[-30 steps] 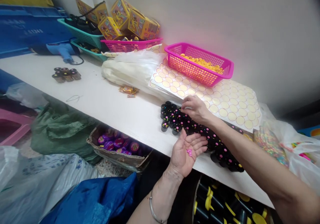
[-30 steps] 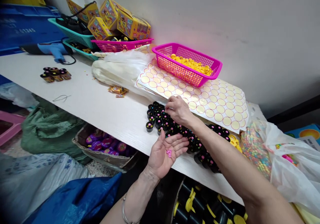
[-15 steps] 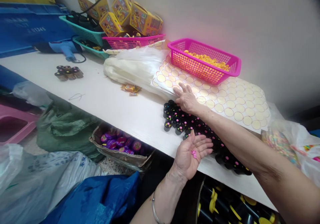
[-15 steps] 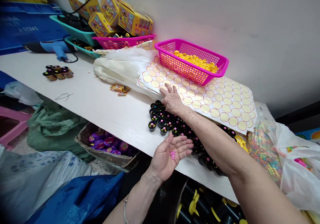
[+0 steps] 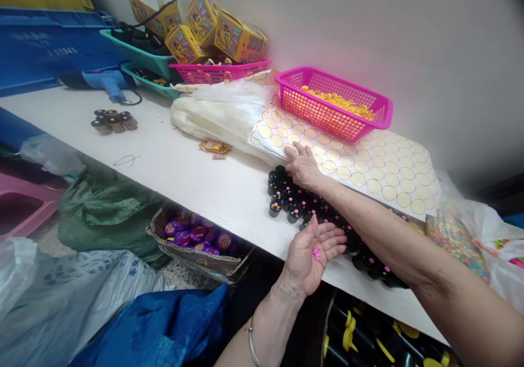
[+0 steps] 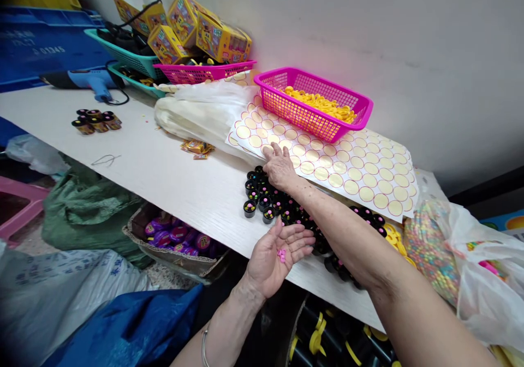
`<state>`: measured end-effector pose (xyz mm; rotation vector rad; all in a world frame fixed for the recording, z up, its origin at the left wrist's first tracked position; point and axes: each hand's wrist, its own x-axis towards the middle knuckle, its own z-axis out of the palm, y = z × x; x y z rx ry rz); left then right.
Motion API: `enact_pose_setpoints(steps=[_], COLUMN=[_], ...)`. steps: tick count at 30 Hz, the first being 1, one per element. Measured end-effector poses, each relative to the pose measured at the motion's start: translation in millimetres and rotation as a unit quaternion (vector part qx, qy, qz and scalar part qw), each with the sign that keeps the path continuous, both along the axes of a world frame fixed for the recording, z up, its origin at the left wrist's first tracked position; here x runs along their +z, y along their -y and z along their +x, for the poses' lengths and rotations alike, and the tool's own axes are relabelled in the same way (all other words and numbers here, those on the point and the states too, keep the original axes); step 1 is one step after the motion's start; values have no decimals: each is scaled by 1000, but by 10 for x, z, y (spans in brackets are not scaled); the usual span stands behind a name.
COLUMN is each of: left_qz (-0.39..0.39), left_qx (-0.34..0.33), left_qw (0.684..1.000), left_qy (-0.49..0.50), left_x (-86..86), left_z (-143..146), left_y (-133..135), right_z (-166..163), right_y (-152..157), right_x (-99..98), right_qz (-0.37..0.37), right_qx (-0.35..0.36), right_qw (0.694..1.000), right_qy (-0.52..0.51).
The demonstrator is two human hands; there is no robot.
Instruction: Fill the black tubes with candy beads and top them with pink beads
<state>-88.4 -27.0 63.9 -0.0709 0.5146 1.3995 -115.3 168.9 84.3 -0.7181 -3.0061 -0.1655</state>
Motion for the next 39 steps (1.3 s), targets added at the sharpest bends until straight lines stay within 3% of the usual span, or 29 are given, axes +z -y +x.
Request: enact_pose_setpoints(steps=[4,7,10,13,16,19,23,29,39], left_qz=[-2,0,25,54,61,63,51,33,42], left_qx=[14,21,38,71,84,75,61,56,39], left_qw=[1000,1000,998,995,993,994,996,997,998], left_qy=[6,12,32,50,53,46,36,33,32], left_x=[-4,5,24,37,46,62,76,48,41], left_z=[-32,-60,-79,-85,-75,-51,-12,-2,-1], left_y=[-8,-15,-17,-21,-25,-24,-29,-45,-40], right_z=[85,319,701,1096,1368,1479,1460,1385,1519], right_y=[-49,51,379,829,1188,1354,1386,1375,1252], right_x=[83,189,275,290,202,47,-77,-20,-150], right_qz=[-7,-24,-66,-143,-199,-202,-135,-20,-124], right_qx=[4,-7,-7,-4,11,31,54,142,193], right_qw=[999,990,961,936,929,930,946,969,959], right_qy=[-37,-141,-268,-321,-311,-306,-288,-204,-163])
